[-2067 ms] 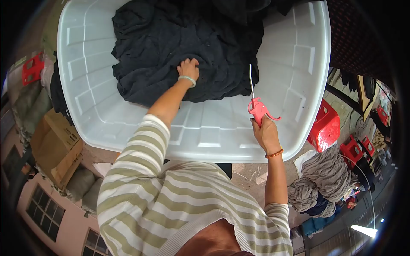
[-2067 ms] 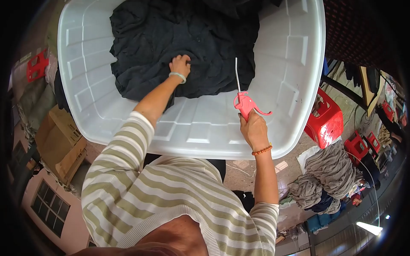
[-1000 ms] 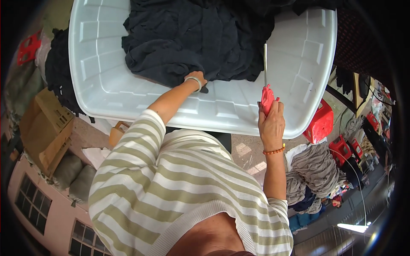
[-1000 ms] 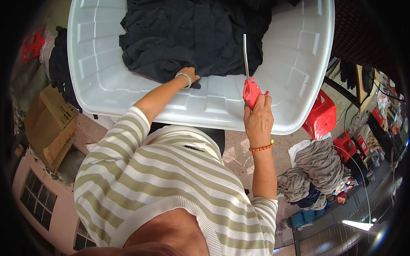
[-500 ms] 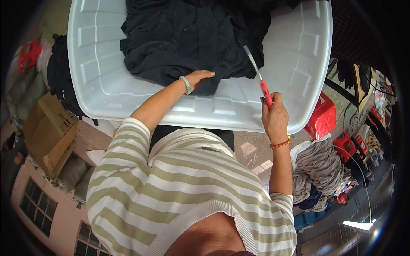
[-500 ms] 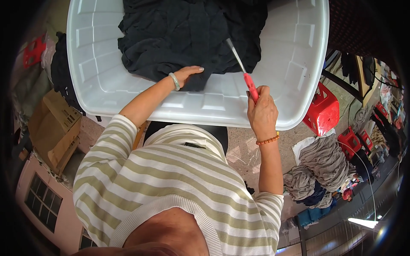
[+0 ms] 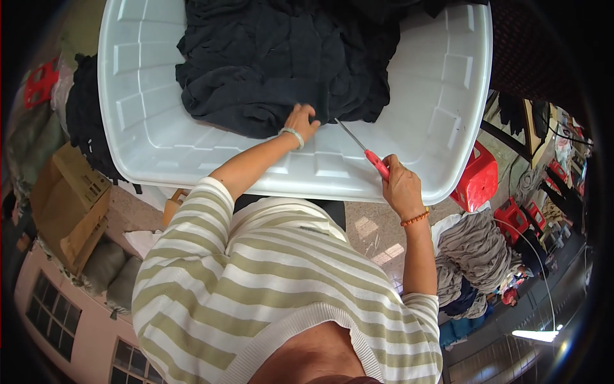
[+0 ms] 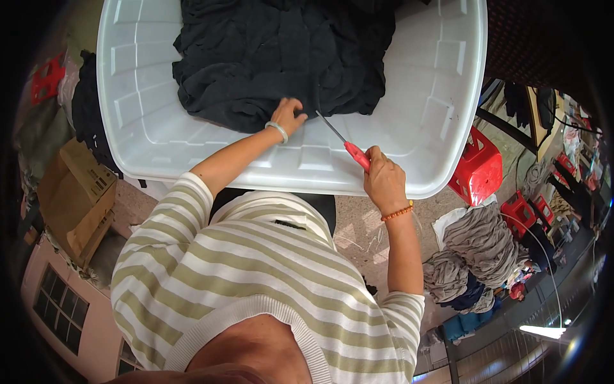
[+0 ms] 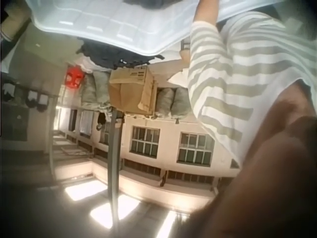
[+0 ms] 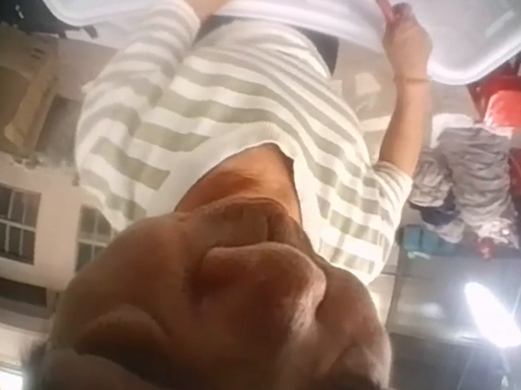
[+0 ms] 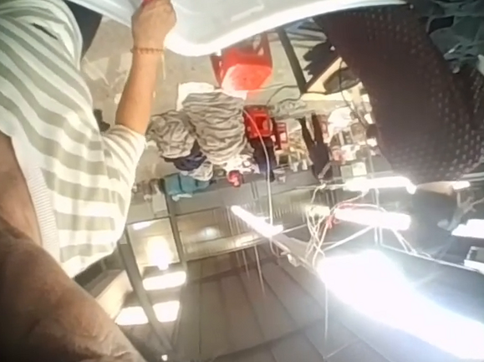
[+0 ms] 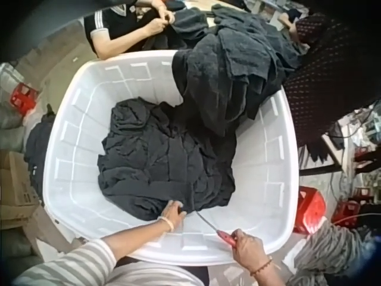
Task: Trimming loose threads from black garments using a pneumatic tool in a sewing factory.
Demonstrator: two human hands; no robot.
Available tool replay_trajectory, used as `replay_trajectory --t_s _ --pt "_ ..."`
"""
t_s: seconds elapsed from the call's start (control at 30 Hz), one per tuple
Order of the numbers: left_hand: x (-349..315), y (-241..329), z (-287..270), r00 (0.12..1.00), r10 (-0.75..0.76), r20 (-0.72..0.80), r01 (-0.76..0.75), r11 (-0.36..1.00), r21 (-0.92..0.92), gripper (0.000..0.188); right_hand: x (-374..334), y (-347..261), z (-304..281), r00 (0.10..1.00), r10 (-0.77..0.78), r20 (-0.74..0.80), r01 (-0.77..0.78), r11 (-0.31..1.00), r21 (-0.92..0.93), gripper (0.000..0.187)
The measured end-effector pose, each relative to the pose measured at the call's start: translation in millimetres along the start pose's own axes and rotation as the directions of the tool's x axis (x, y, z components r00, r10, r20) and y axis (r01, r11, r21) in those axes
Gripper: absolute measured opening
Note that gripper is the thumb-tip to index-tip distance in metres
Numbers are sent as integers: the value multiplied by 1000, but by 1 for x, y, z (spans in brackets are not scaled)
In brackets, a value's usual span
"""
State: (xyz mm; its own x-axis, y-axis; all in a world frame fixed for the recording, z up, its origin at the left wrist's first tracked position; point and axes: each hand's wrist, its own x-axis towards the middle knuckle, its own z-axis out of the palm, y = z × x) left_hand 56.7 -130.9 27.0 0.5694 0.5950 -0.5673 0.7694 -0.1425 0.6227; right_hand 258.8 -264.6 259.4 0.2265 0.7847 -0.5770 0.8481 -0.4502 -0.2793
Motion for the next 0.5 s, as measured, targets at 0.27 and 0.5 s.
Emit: replay_trajectory --t_s 0.27,0.5 --pt "113 28 21 892 -451 -43 445 890 -103 79 4 15 -9 998 55 -33 -53 997 59 20" --pt "126 79 47 825 -534 -185 564 797 215 65 7 50 10 992 102 -71 -92 986 140 12"
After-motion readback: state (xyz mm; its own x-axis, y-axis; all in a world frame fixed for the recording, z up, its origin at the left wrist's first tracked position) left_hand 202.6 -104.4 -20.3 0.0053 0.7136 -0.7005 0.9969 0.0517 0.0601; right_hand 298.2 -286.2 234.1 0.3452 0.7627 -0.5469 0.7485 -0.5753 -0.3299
